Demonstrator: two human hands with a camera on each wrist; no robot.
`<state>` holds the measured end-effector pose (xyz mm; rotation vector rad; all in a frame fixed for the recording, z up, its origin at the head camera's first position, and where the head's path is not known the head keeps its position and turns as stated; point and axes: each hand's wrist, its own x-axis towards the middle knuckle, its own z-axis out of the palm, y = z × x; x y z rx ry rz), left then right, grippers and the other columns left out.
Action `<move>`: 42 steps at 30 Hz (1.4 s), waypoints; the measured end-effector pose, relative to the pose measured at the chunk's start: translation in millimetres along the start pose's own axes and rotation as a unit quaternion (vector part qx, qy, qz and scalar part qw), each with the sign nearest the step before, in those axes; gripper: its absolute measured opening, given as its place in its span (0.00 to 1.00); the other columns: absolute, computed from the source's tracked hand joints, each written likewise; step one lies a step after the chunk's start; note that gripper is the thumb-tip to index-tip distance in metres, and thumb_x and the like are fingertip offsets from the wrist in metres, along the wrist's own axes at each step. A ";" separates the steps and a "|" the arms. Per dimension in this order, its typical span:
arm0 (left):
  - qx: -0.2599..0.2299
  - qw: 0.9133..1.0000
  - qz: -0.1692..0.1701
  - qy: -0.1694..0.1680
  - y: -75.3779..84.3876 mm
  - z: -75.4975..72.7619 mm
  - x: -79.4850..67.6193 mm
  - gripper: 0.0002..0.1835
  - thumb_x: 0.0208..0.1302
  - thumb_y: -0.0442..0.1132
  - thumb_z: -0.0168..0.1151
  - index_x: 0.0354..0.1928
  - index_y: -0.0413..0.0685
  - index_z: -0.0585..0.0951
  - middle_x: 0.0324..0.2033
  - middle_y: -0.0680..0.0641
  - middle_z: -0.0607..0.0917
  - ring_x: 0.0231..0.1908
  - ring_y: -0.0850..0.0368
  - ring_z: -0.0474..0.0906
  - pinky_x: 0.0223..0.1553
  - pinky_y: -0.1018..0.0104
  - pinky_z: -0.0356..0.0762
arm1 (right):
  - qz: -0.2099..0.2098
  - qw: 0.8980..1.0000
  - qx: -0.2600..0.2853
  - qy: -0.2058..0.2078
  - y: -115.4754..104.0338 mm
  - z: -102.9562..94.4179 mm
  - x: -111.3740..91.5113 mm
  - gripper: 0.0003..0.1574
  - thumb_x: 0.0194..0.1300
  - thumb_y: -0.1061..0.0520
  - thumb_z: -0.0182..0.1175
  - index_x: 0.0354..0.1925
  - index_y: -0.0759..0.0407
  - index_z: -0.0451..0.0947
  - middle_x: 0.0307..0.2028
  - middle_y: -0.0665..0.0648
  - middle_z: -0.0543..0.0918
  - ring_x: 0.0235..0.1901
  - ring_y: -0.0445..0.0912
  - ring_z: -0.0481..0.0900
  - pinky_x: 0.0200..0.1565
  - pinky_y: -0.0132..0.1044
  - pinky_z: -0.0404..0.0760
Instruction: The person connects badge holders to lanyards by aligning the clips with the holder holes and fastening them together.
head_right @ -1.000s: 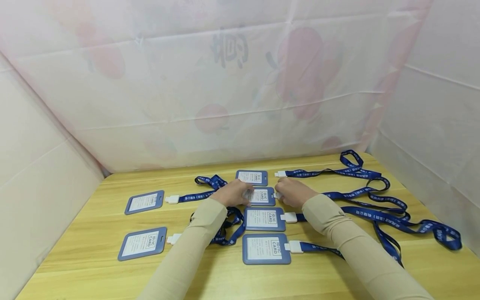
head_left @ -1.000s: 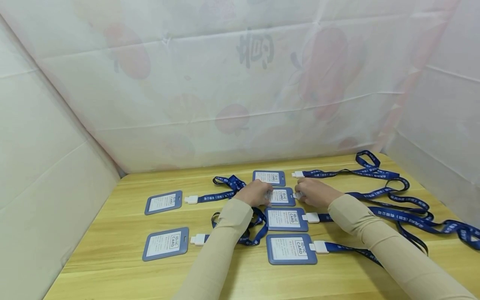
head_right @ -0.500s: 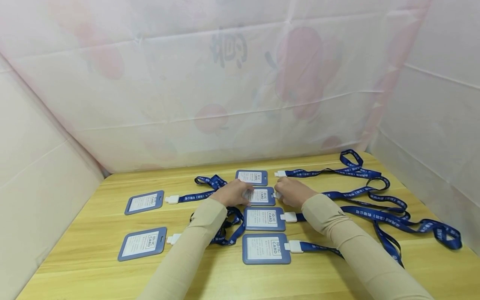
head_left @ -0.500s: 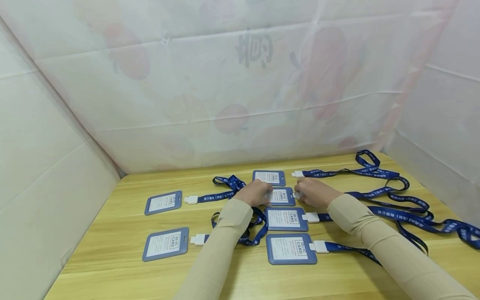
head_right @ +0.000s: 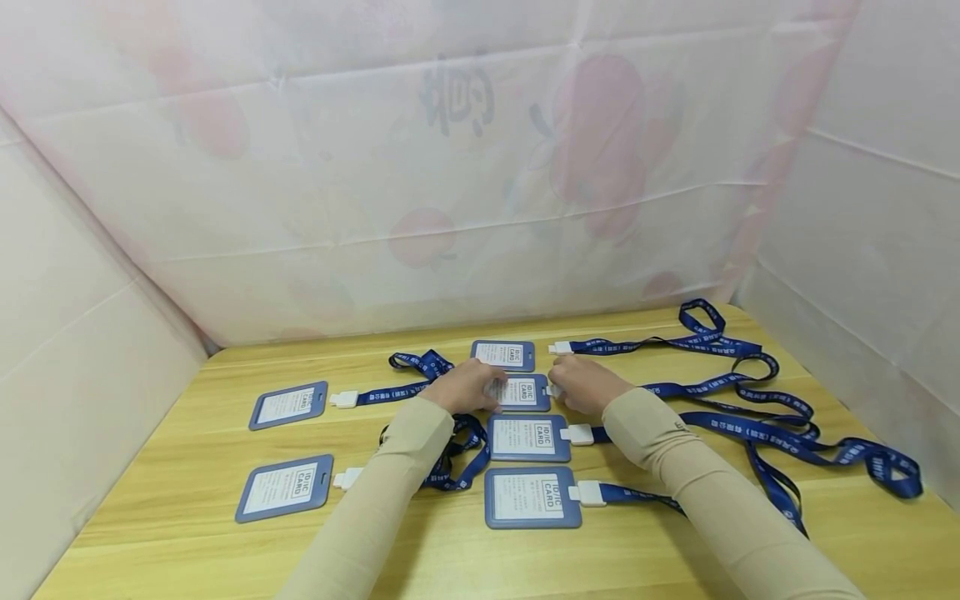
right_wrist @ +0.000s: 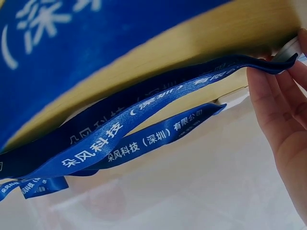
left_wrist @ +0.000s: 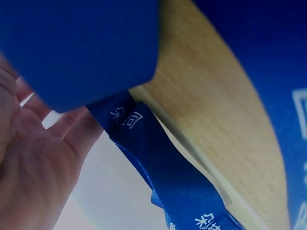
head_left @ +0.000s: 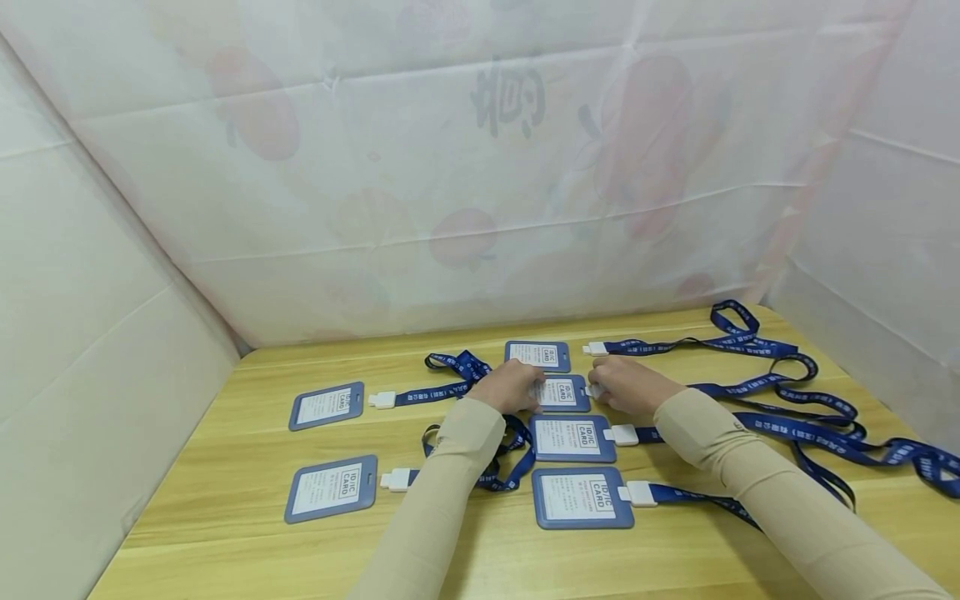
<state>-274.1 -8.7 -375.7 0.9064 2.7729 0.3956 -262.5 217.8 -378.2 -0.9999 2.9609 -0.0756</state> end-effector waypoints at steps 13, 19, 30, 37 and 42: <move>-0.008 1.000 -0.002 -0.005 -1.9 -0.3 1.7 0.23 0.60 0.41 0.76 0.57 0.45 0.85 0.50 0.47 0.87 0.41 0.61 0.82 0.45 0.72 0.79 | 0.002 1.000 -0.003 0.003 -1.4 0.6 1.0 0.12 0.59 0.67 0.72 0.43 0.66 0.86 0.35 0.56 0.83 0.34 0.46 0.79 0.41 0.39 0.84; -0.007 1.000 -0.002 -0.007 -0.3 -1.6 0.8 0.22 0.60 0.41 0.76 0.56 0.45 0.85 0.49 0.48 0.88 0.41 0.61 0.82 0.45 0.72 0.79 | 0.002 1.000 -0.003 0.000 -1.7 0.5 0.5 0.11 0.59 0.67 0.72 0.42 0.66 0.86 0.35 0.56 0.83 0.34 0.46 0.78 0.41 0.39 0.84; 0.004 1.000 0.006 -0.010 0.4 -2.1 -0.7 0.20 0.61 0.41 0.75 0.55 0.45 0.86 0.47 0.48 0.88 0.38 0.62 0.80 0.43 0.72 0.78 | -0.003 1.000 -0.008 0.007 -1.3 0.3 1.1 0.12 0.59 0.67 0.72 0.43 0.66 0.86 0.35 0.56 0.83 0.34 0.46 0.80 0.41 0.39 0.84; 0.002 1.000 0.008 -0.009 -0.1 -1.2 0.0 0.20 0.61 0.41 0.75 0.55 0.45 0.86 0.48 0.48 0.88 0.39 0.61 0.81 0.44 0.72 0.79 | -0.002 1.000 -0.008 0.002 -2.8 -1.1 0.4 0.12 0.59 0.67 0.72 0.43 0.66 0.86 0.35 0.56 0.83 0.34 0.46 0.80 0.41 0.39 0.84; 0.006 1.000 0.009 -0.007 -0.6 -0.7 0.9 0.21 0.61 0.42 0.75 0.55 0.46 0.86 0.48 0.48 0.88 0.40 0.61 0.81 0.45 0.72 0.79 | -0.002 1.000 -0.008 0.004 -3.0 -1.5 0.5 0.12 0.59 0.67 0.72 0.43 0.66 0.86 0.34 0.55 0.83 0.33 0.46 0.79 0.40 0.38 0.84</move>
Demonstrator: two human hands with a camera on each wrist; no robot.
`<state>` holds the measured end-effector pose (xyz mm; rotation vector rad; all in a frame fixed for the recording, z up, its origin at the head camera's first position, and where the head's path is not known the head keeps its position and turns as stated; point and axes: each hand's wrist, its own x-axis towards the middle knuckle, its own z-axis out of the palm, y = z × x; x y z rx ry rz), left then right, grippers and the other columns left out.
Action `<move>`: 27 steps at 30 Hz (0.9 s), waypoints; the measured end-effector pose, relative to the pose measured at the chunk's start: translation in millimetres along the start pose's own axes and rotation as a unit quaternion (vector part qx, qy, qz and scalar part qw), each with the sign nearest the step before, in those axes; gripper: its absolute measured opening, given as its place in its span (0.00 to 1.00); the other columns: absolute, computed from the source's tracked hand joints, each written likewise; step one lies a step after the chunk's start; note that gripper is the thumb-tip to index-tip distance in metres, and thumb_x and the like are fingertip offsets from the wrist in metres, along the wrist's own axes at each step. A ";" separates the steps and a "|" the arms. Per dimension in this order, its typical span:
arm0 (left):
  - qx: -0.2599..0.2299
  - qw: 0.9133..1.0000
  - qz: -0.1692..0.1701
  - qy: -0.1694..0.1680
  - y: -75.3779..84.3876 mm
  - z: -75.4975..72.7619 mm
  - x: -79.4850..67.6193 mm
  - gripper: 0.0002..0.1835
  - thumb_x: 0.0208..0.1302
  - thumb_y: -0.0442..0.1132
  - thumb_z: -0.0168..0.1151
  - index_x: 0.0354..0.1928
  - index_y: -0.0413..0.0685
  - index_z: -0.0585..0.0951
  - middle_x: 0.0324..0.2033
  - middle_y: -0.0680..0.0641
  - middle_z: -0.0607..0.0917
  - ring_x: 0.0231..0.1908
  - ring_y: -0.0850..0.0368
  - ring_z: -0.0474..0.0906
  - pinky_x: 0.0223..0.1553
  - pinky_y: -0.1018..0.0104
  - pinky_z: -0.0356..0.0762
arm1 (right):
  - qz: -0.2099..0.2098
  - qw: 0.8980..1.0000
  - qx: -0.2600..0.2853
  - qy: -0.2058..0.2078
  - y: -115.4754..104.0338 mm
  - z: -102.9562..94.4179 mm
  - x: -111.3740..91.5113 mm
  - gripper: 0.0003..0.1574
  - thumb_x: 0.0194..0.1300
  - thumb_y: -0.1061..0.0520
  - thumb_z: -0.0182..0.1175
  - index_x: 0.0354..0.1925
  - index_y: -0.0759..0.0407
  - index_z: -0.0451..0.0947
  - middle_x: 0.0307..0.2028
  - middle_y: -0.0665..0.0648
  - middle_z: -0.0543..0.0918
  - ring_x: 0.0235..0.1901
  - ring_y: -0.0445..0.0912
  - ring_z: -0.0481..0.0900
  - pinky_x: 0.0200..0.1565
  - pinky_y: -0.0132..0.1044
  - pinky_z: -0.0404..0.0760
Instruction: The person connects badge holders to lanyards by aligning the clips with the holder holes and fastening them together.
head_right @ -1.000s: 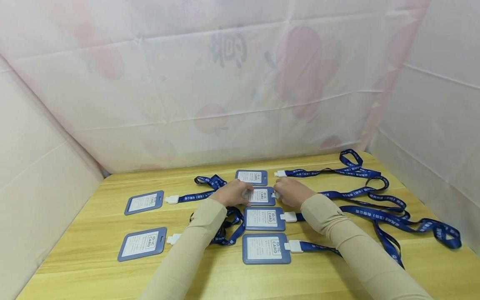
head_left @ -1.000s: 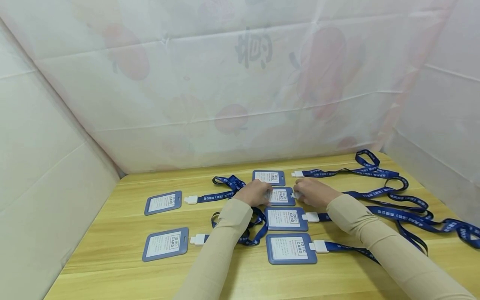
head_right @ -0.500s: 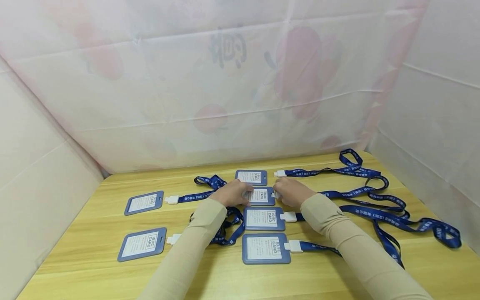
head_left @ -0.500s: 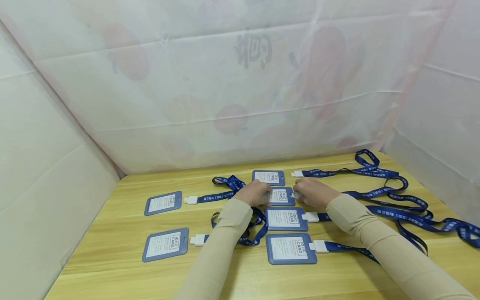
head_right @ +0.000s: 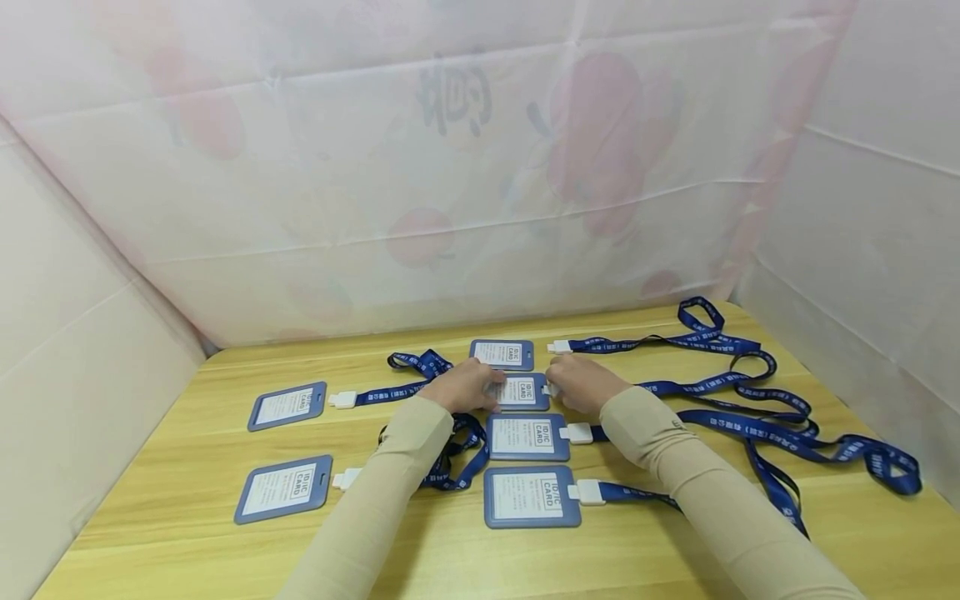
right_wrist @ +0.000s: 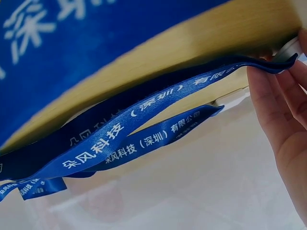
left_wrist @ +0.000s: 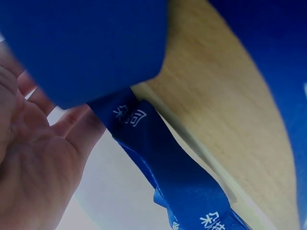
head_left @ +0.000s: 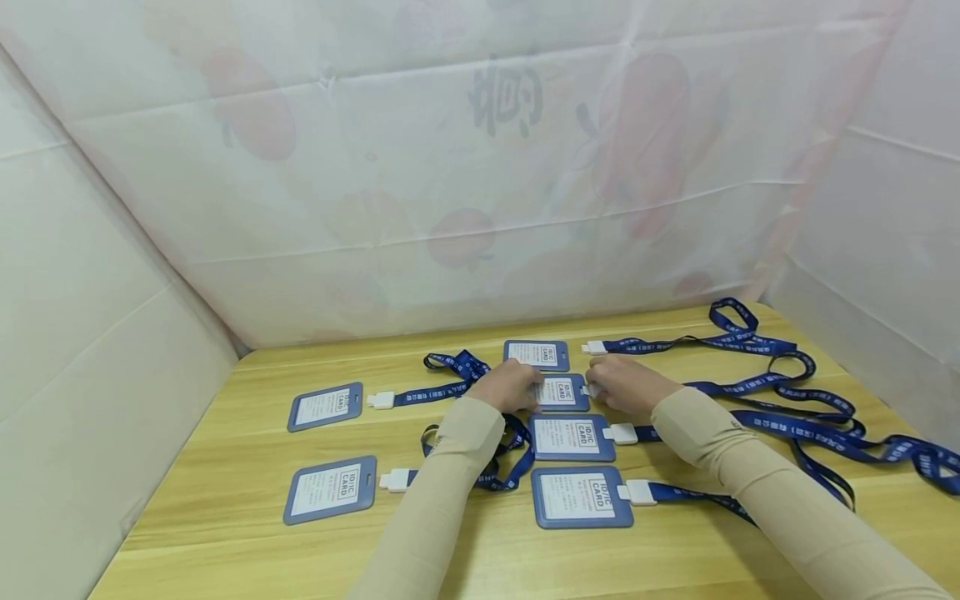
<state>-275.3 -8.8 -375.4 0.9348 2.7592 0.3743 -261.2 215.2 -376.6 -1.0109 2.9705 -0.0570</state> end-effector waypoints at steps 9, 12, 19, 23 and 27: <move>-0.004 1.000 -0.002 0.000 -1.2 0.3 0.3 0.21 0.61 0.42 0.75 0.56 0.46 0.86 0.49 0.48 0.88 0.41 0.60 0.82 0.47 0.71 0.79 | -0.002 1.000 0.002 -0.001 0.7 0.7 1.3 0.11 0.59 0.68 0.72 0.42 0.66 0.86 0.33 0.55 0.82 0.33 0.45 0.79 0.39 0.37 0.83; -0.006 1.000 -0.001 0.000 -1.0 0.0 0.3 0.21 0.61 0.42 0.75 0.55 0.46 0.86 0.48 0.48 0.88 0.40 0.61 0.82 0.45 0.72 0.79 | 0.000 1.000 0.004 -0.005 0.7 0.4 1.5 0.11 0.59 0.68 0.72 0.43 0.66 0.86 0.34 0.55 0.83 0.34 0.45 0.79 0.40 0.38 0.84; -0.007 1.000 0.002 -0.001 -0.3 -0.9 -0.2 0.20 0.61 0.41 0.74 0.55 0.45 0.86 0.47 0.48 0.88 0.37 0.62 0.80 0.42 0.73 0.78 | 0.006 1.000 0.006 -0.008 1.2 0.2 1.8 0.11 0.60 0.68 0.71 0.43 0.66 0.86 0.36 0.56 0.83 0.35 0.46 0.80 0.42 0.40 0.84; -0.004 1.000 0.001 -0.001 -0.4 -1.1 -0.7 0.20 0.61 0.41 0.74 0.55 0.45 0.86 0.47 0.48 0.88 0.38 0.62 0.80 0.43 0.72 0.78 | 0.007 1.000 0.007 -0.008 0.7 0.0 1.8 0.11 0.60 0.68 0.71 0.43 0.66 0.86 0.36 0.56 0.84 0.36 0.47 0.80 0.43 0.41 0.84; -0.001 1.000 -0.004 -0.002 -0.1 -1.1 -0.8 0.21 0.62 0.42 0.74 0.56 0.46 0.86 0.49 0.48 0.88 0.39 0.61 0.81 0.44 0.72 0.79 | 0.009 1.000 0.006 -0.009 -0.5 -0.3 1.8 0.12 0.60 0.67 0.71 0.44 0.66 0.86 0.37 0.57 0.84 0.37 0.48 0.81 0.44 0.42 0.85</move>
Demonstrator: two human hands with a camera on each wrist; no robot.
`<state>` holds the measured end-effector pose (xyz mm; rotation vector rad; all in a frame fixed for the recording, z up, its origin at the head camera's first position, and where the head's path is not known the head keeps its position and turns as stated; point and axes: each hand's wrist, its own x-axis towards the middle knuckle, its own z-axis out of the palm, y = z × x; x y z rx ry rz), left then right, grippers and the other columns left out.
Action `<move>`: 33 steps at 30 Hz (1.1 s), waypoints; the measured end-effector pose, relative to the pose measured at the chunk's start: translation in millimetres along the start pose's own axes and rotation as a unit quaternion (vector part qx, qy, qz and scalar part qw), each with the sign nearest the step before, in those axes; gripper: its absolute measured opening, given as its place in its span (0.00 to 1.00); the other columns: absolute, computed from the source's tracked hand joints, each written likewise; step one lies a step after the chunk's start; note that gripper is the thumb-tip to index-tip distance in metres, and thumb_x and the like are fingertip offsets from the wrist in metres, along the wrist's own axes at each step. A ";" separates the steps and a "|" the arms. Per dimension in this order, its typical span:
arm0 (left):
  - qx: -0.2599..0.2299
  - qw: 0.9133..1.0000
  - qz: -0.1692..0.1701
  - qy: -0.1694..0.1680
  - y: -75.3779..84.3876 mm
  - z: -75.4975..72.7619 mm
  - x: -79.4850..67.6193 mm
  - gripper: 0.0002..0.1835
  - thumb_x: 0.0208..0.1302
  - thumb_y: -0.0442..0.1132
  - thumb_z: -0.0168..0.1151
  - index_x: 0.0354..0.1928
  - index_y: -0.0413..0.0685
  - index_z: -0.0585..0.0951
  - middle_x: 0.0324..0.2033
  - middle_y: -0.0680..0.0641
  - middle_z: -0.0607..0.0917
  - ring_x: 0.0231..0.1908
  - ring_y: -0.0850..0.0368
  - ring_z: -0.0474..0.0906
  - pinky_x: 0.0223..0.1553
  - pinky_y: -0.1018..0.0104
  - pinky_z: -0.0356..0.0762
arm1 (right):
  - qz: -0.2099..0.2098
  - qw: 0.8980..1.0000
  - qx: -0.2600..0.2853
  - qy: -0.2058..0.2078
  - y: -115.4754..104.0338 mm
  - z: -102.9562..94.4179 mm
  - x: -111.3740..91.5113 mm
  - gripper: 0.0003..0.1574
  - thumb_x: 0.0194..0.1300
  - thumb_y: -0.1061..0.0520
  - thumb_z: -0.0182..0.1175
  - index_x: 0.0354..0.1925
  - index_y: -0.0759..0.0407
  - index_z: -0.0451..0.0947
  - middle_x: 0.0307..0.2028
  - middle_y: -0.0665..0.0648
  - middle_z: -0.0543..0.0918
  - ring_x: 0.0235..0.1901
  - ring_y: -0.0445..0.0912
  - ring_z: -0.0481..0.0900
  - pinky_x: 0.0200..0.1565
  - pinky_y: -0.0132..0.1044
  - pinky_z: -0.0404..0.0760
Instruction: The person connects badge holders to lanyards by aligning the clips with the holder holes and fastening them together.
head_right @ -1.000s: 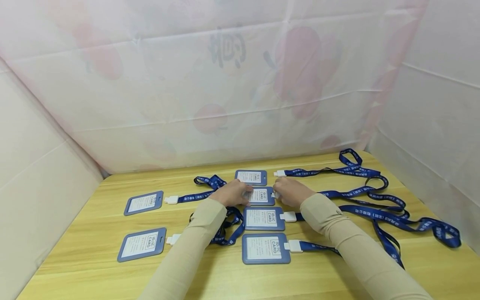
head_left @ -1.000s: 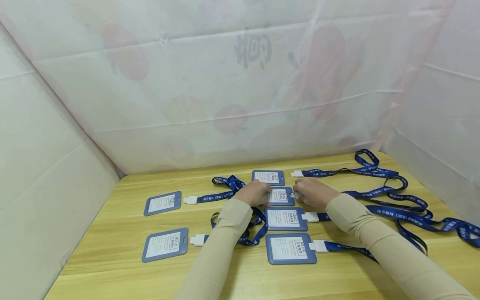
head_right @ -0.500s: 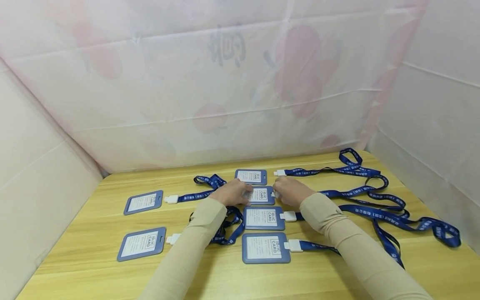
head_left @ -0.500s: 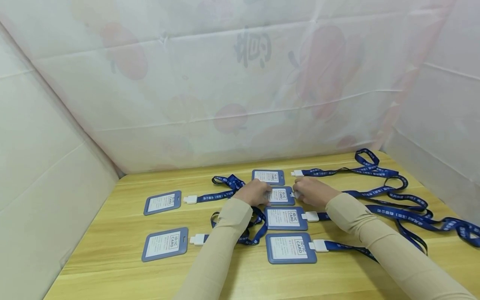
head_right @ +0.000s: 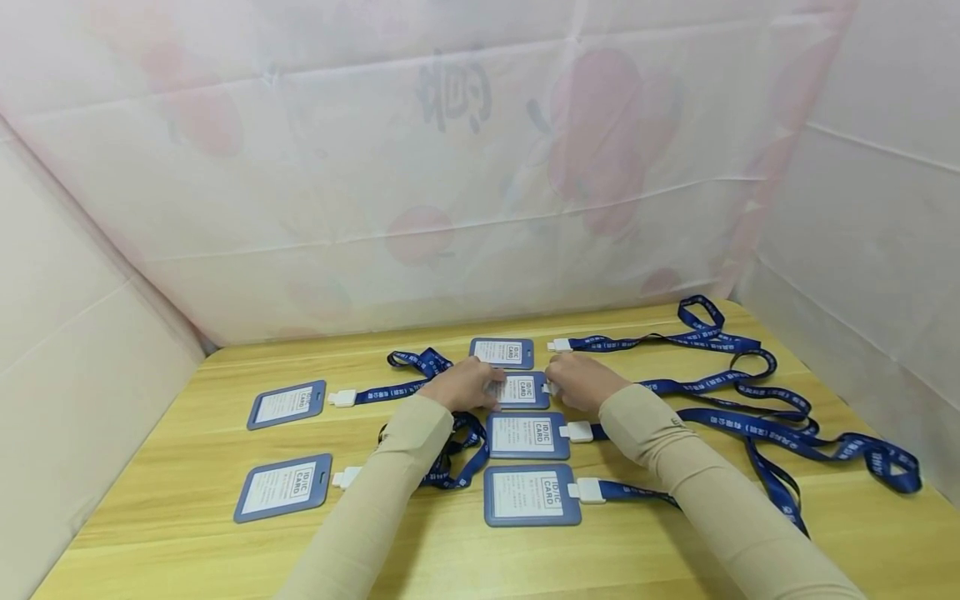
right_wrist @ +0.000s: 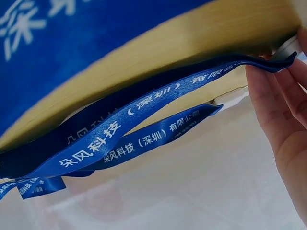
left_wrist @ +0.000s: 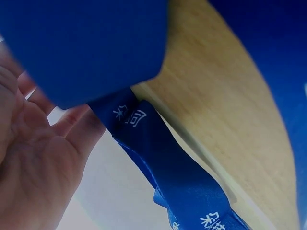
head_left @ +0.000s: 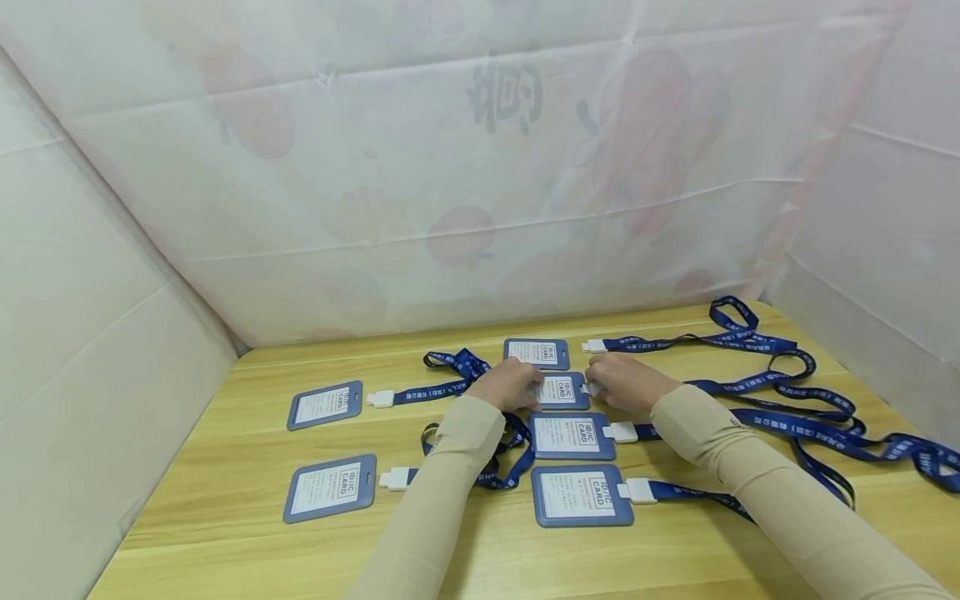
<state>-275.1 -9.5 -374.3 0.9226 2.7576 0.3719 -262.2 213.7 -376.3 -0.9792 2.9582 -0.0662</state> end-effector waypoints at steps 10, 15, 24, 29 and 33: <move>-0.002 1.000 0.001 0.000 -0.7 0.7 0.6 0.21 0.62 0.42 0.74 0.57 0.46 0.86 0.50 0.48 0.88 0.41 0.61 0.81 0.46 0.72 0.79 | -0.002 1.000 0.003 0.002 -1.1 -1.6 -1.2 0.12 0.60 0.68 0.71 0.43 0.66 0.86 0.36 0.56 0.84 0.36 0.47 0.81 0.44 0.41 0.85; -0.004 1.000 0.001 -0.001 -0.9 0.6 0.3 0.21 0.62 0.41 0.74 0.57 0.46 0.85 0.50 0.48 0.88 0.42 0.61 0.82 0.46 0.72 0.79 | -0.004 1.000 0.000 0.002 -1.6 -2.0 -0.7 0.12 0.59 0.68 0.72 0.44 0.66 0.86 0.37 0.57 0.84 0.37 0.48 0.82 0.45 0.42 0.85; -0.008 1.000 -0.002 -0.002 -0.6 0.6 0.7 0.21 0.62 0.41 0.74 0.56 0.46 0.86 0.49 0.48 0.88 0.41 0.61 0.82 0.45 0.72 0.79 | -0.004 1.000 -0.003 0.001 -3.1 -4.1 -0.6 0.13 0.59 0.68 0.72 0.44 0.66 0.86 0.37 0.57 0.84 0.37 0.48 0.82 0.45 0.42 0.85; -0.006 1.000 -0.002 -0.001 -0.6 1.0 0.7 0.21 0.62 0.41 0.74 0.57 0.46 0.85 0.50 0.48 0.87 0.41 0.61 0.81 0.45 0.72 0.79 | -0.003 1.000 -0.002 0.000 -2.8 -3.7 -0.2 0.12 0.59 0.68 0.72 0.44 0.66 0.86 0.37 0.57 0.84 0.37 0.48 0.82 0.45 0.41 0.85; -0.005 1.000 -0.003 -0.002 -0.3 1.2 0.5 0.21 0.63 0.42 0.74 0.57 0.46 0.85 0.51 0.48 0.87 0.41 0.61 0.81 0.46 0.72 0.79 | -0.006 1.000 -0.001 0.001 -2.0 -2.6 0.2 0.12 0.59 0.68 0.72 0.43 0.66 0.86 0.36 0.57 0.85 0.37 0.48 0.82 0.44 0.41 0.85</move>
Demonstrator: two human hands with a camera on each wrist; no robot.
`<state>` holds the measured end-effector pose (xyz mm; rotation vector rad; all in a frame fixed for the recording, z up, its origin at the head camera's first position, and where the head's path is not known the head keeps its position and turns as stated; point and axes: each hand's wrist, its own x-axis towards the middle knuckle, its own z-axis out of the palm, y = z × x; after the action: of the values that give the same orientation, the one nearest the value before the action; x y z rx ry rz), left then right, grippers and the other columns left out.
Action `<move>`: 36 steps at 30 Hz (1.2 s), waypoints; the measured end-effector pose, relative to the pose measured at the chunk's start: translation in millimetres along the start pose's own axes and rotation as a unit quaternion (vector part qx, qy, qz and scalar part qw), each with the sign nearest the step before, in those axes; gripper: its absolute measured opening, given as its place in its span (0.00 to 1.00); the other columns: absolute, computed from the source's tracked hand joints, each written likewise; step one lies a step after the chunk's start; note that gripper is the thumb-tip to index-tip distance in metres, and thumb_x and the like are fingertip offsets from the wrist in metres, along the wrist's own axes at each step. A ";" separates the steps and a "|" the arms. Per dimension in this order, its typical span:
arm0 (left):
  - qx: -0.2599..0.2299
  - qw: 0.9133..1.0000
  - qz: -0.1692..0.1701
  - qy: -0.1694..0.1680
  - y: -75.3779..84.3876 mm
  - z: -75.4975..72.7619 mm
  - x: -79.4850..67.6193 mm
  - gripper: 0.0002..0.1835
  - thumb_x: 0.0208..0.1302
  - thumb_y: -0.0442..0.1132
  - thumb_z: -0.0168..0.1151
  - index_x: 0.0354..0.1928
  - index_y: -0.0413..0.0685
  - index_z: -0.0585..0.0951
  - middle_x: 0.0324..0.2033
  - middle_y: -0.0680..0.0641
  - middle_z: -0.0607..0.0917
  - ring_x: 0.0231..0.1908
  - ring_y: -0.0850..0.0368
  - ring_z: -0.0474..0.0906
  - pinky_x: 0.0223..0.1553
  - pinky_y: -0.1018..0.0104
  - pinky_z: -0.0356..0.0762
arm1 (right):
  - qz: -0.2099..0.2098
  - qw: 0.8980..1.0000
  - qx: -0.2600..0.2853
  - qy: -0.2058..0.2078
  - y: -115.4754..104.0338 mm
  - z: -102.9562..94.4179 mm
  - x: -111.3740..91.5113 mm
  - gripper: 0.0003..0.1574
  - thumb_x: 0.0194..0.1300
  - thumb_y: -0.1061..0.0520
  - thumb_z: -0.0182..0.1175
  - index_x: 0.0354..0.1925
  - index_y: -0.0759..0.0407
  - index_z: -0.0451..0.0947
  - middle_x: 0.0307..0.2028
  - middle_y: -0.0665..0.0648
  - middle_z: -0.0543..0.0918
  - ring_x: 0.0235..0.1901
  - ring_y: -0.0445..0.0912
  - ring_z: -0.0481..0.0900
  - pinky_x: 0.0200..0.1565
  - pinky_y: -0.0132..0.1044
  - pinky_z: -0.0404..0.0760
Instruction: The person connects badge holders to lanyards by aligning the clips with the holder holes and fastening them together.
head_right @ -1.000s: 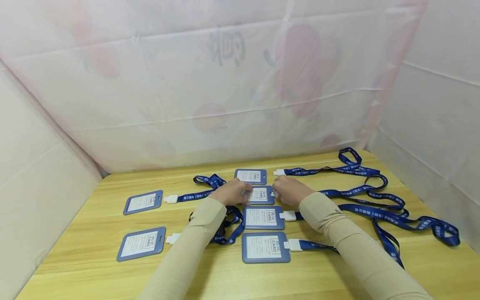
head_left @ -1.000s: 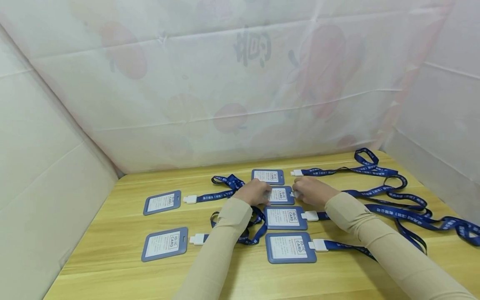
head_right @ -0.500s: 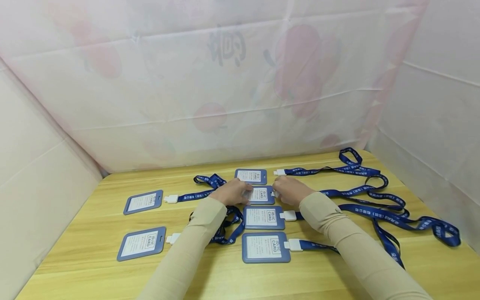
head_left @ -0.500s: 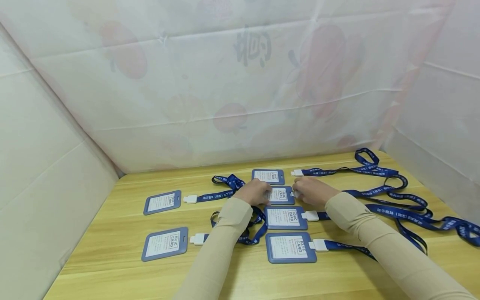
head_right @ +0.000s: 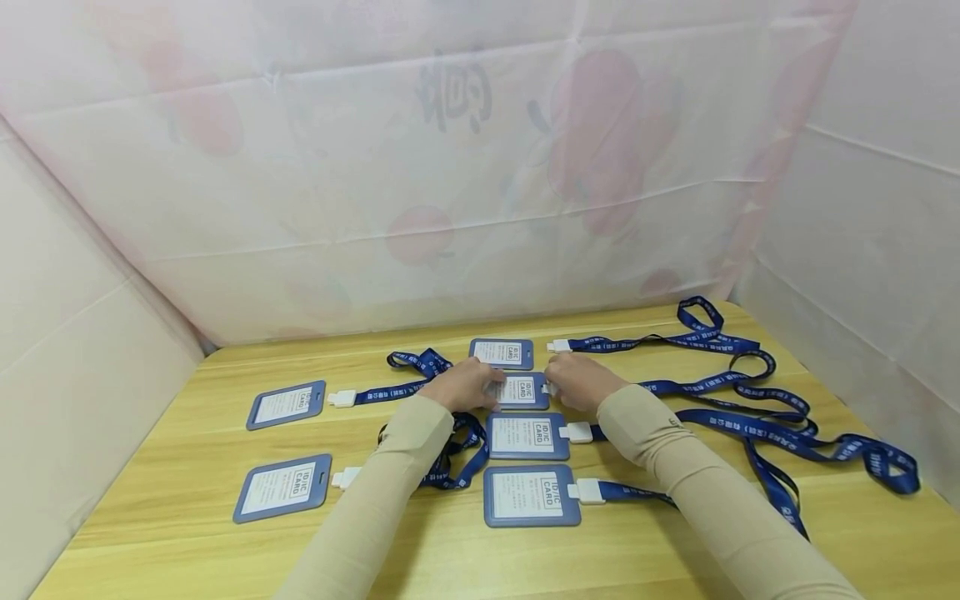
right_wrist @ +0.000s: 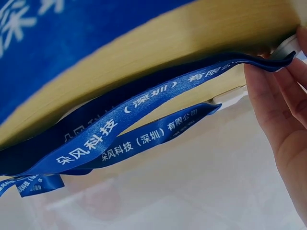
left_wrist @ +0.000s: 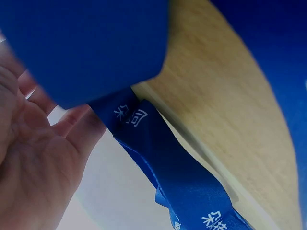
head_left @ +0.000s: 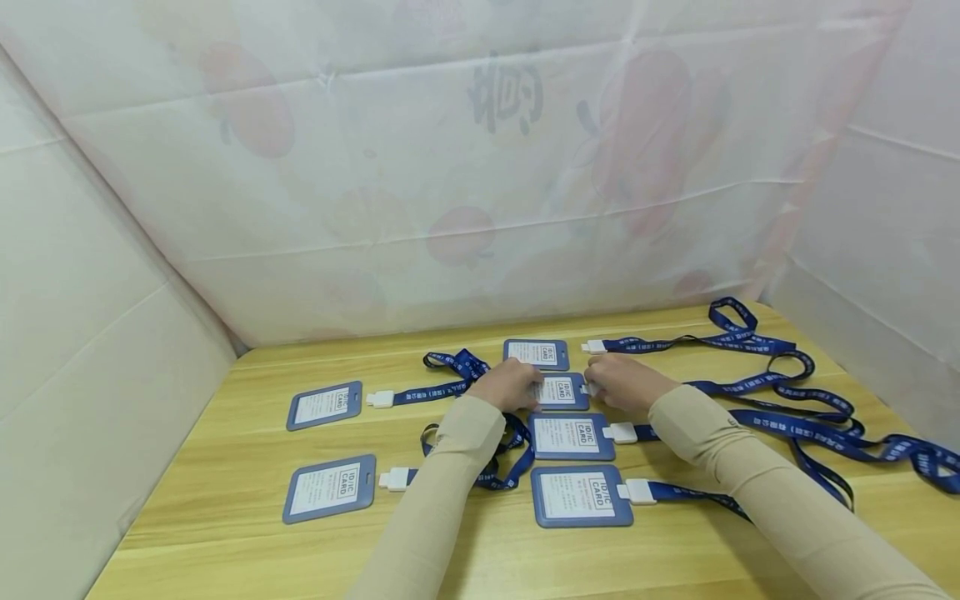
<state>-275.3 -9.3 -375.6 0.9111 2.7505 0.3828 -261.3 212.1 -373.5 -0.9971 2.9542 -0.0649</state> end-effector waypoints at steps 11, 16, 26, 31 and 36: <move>0.004 1.000 -0.001 -0.002 0.6 -0.7 -0.8 0.21 0.62 0.42 0.74 0.57 0.47 0.85 0.51 0.48 0.87 0.42 0.61 0.82 0.45 0.72 0.79 | 0.000 1.000 -0.001 -0.001 0.2 0.3 0.4 0.12 0.59 0.68 0.72 0.43 0.66 0.86 0.36 0.57 0.84 0.36 0.47 0.82 0.43 0.40 0.85; 0.006 1.000 -0.002 -0.002 0.4 -0.7 -0.4 0.21 0.62 0.42 0.74 0.57 0.47 0.86 0.50 0.48 0.87 0.42 0.60 0.82 0.46 0.71 0.79 | 0.003 1.000 0.000 -0.002 0.5 0.8 1.1 0.12 0.58 0.69 0.72 0.43 0.66 0.86 0.36 0.57 0.84 0.36 0.47 0.82 0.43 0.40 0.85; 0.005 1.000 -0.007 -0.003 1.4 -1.3 -0.2 0.22 0.62 0.43 0.74 0.57 0.48 0.85 0.51 0.48 0.87 0.43 0.60 0.82 0.47 0.71 0.79 | 0.004 1.000 0.000 -0.003 -0.1 0.4 0.5 0.13 0.58 0.68 0.73 0.43 0.66 0.86 0.36 0.57 0.84 0.37 0.48 0.82 0.44 0.41 0.85; 0.004 1.000 -0.009 -0.005 1.6 -1.4 -0.5 0.21 0.62 0.43 0.74 0.57 0.48 0.85 0.51 0.48 0.87 0.42 0.60 0.82 0.46 0.71 0.79 | 0.006 1.000 0.003 -0.004 -0.2 0.7 0.9 0.13 0.58 0.69 0.72 0.43 0.66 0.86 0.36 0.57 0.84 0.37 0.48 0.82 0.44 0.41 0.85; 0.001 1.000 -0.009 -0.006 0.8 -0.5 0.2 0.21 0.62 0.42 0.74 0.58 0.47 0.85 0.51 0.48 0.87 0.42 0.61 0.82 0.46 0.71 0.79 | 0.007 1.000 0.002 -0.004 -0.5 1.4 0.8 0.12 0.59 0.69 0.72 0.43 0.66 0.86 0.36 0.56 0.84 0.36 0.46 0.81 0.43 0.39 0.85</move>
<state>-275.2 -8.6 -374.9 0.8853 2.7474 0.3715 -261.6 211.2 -374.9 -0.9727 2.9520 -0.0651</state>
